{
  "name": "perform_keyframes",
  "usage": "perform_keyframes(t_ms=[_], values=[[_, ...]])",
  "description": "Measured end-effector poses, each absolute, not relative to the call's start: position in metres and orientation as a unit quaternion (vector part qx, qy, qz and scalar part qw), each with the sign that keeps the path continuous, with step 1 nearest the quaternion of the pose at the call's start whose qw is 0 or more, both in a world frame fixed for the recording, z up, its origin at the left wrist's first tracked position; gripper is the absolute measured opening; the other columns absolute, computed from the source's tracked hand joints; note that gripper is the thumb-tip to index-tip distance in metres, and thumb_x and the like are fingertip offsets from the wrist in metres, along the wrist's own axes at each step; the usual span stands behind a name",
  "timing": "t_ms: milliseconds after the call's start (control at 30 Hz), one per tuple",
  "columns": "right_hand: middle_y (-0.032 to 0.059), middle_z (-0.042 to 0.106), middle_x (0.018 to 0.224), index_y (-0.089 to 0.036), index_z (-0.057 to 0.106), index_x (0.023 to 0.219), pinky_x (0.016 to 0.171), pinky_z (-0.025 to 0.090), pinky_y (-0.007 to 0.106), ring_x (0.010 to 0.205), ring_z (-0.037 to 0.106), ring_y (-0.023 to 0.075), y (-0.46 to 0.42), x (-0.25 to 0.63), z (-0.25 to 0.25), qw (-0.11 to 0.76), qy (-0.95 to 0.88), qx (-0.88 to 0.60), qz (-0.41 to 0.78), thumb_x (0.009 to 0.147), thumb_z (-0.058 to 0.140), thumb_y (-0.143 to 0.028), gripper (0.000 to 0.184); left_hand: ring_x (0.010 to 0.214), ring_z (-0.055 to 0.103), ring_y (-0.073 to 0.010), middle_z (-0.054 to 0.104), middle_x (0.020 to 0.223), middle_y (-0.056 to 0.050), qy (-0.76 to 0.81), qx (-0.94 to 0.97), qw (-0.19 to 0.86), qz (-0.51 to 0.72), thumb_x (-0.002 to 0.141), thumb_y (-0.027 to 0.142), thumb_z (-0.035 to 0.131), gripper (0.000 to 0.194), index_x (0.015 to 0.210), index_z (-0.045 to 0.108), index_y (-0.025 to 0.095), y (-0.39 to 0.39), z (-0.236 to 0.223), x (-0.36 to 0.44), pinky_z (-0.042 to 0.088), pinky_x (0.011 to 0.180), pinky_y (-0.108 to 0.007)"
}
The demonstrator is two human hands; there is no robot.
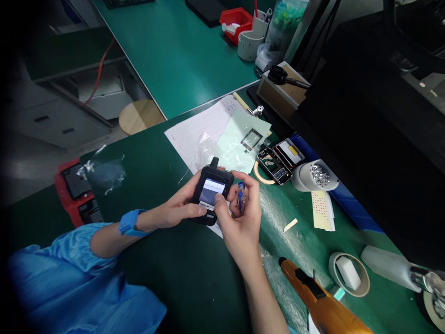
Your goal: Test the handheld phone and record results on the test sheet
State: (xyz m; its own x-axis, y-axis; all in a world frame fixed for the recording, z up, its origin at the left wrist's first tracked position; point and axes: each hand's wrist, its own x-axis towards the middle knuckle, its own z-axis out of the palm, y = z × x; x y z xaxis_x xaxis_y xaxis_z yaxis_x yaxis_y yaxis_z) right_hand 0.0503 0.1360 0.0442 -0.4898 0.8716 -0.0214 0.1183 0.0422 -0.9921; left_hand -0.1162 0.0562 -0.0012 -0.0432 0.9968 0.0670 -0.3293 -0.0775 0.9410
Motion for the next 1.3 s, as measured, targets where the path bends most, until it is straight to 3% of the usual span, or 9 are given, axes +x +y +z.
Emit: perform_keyframes(t_ms=[467,700,900,1300], values=[[-0.0051,0.054,0.086,-0.03,0.063,0.129,0.056,0.044,0.027,0.064,0.048,0.0129,0.1355,0.0515,0.0439,0.334,-0.642,-0.379,0.576,0.097,0.075,-0.027,0.035,0.138,0.069,-0.0374,0.069,0.151,-0.014,0.386,0.418,0.557,0.605,0.097,0.038,0.083,0.077,0.166,0.052,0.026,0.0573,-0.0033,-0.1151,0.061,0.106,-0.04],[-0.0049,0.053,0.085,-0.03,0.064,0.128,0.057,0.047,0.028,0.065,0.052,0.0137,0.1359,0.0515,0.0442,0.334,-0.644,-0.376,0.576,0.096,0.075,-0.027,0.034,0.128,0.072,-0.0339,0.072,0.145,-0.013,0.386,0.416,0.563,0.601,0.098,0.04,0.083,0.076,0.165,0.052,0.025,0.0573,-0.0017,-0.1145,0.061,0.102,-0.038],[-0.0055,0.052,0.087,-0.031,0.063,0.131,0.053,0.044,0.025,0.06,0.044,0.0111,0.1356,0.0512,0.0435,0.325,-0.649,-0.383,0.571,0.098,0.076,-0.028,0.036,0.13,0.071,-0.0353,0.07,0.15,-0.014,0.394,0.411,0.561,0.601,0.095,0.039,0.084,0.077,0.165,0.054,0.026,0.0567,-0.0014,-0.1154,0.06,0.102,-0.038],[-0.0063,0.053,0.084,-0.03,0.063,0.129,0.053,0.045,0.026,0.059,0.044,0.0109,0.1355,0.0495,0.0453,0.33,-0.639,-0.381,0.58,0.095,0.077,-0.026,0.037,0.126,0.073,-0.0351,0.072,0.147,-0.015,0.384,0.422,0.562,0.599,0.096,0.038,0.083,0.079,0.168,0.052,0.025,0.0579,0.001,-0.1161,0.062,0.099,-0.039]])
